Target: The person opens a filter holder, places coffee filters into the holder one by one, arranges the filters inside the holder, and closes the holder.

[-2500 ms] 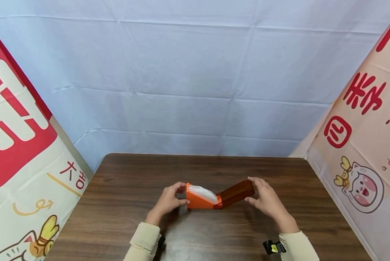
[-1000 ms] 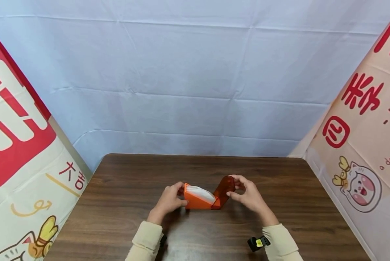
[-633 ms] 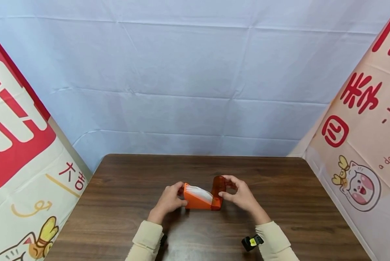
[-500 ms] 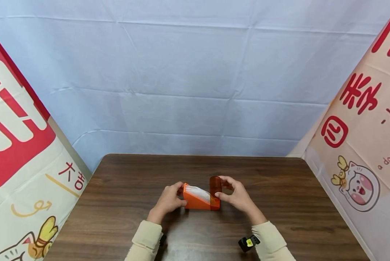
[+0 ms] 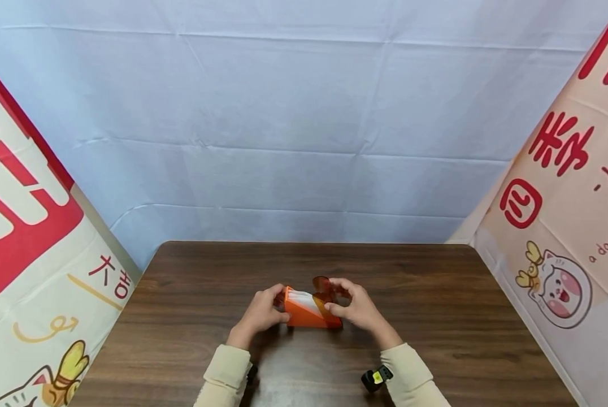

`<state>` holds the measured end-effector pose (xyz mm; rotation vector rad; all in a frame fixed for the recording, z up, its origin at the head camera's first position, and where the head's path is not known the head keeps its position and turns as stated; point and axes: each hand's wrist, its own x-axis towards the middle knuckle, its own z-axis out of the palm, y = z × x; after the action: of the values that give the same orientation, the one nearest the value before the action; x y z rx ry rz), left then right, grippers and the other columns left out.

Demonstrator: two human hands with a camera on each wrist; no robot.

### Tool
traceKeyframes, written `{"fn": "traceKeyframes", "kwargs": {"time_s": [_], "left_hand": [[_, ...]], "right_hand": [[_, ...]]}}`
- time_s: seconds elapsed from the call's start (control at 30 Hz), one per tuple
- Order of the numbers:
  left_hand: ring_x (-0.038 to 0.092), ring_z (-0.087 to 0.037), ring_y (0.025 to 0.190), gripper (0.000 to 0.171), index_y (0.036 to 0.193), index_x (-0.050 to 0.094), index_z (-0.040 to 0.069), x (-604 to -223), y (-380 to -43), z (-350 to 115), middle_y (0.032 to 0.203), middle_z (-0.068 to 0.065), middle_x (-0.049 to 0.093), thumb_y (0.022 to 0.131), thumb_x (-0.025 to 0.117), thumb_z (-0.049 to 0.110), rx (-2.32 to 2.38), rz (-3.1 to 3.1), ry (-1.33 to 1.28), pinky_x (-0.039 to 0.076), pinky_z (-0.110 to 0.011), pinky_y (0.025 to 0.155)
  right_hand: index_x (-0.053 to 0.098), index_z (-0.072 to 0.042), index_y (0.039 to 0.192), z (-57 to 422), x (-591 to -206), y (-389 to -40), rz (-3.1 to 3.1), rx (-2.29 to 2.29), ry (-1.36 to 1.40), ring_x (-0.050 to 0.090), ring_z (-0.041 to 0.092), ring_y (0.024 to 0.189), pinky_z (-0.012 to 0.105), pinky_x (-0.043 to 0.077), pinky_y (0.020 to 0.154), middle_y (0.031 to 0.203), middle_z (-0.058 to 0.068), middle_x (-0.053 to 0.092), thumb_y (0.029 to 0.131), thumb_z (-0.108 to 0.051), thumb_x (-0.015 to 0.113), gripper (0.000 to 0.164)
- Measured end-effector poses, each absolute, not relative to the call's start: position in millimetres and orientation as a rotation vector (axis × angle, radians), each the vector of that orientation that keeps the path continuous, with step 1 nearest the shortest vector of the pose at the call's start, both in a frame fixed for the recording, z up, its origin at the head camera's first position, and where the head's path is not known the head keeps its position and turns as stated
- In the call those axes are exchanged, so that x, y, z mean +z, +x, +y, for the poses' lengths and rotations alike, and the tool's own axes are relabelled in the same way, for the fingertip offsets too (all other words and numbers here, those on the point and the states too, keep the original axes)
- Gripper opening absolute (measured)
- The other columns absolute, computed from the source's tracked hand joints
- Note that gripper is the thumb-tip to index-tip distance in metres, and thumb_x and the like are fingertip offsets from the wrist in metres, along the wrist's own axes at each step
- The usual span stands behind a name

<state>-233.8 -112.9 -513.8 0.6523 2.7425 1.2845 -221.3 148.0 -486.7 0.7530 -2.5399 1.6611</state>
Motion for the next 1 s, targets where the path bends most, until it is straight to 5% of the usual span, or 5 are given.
{"fn": "traceKeyframes", "kwargs": {"time_s": [1.0], "left_hand": [[0.063, -0.015, 0.08, 0.037, 0.103, 0.061, 0.007, -522, -235, -114, 0.092, -0.001, 0.063, 0.071, 0.077, 0.0, 1.408, 2.59, 0.631, 0.052, -0.026, 0.068]], "right_hand": [[0.06, -0.008, 0.119, 116, -517, -225, -2.624, 1.467, 0.835, 0.055, 0.015, 0.09, 0.033, 0.047, 0.077, 0.107, 0.0, 0.06, 0.079, -0.014, 0.075, 0.043]]}}
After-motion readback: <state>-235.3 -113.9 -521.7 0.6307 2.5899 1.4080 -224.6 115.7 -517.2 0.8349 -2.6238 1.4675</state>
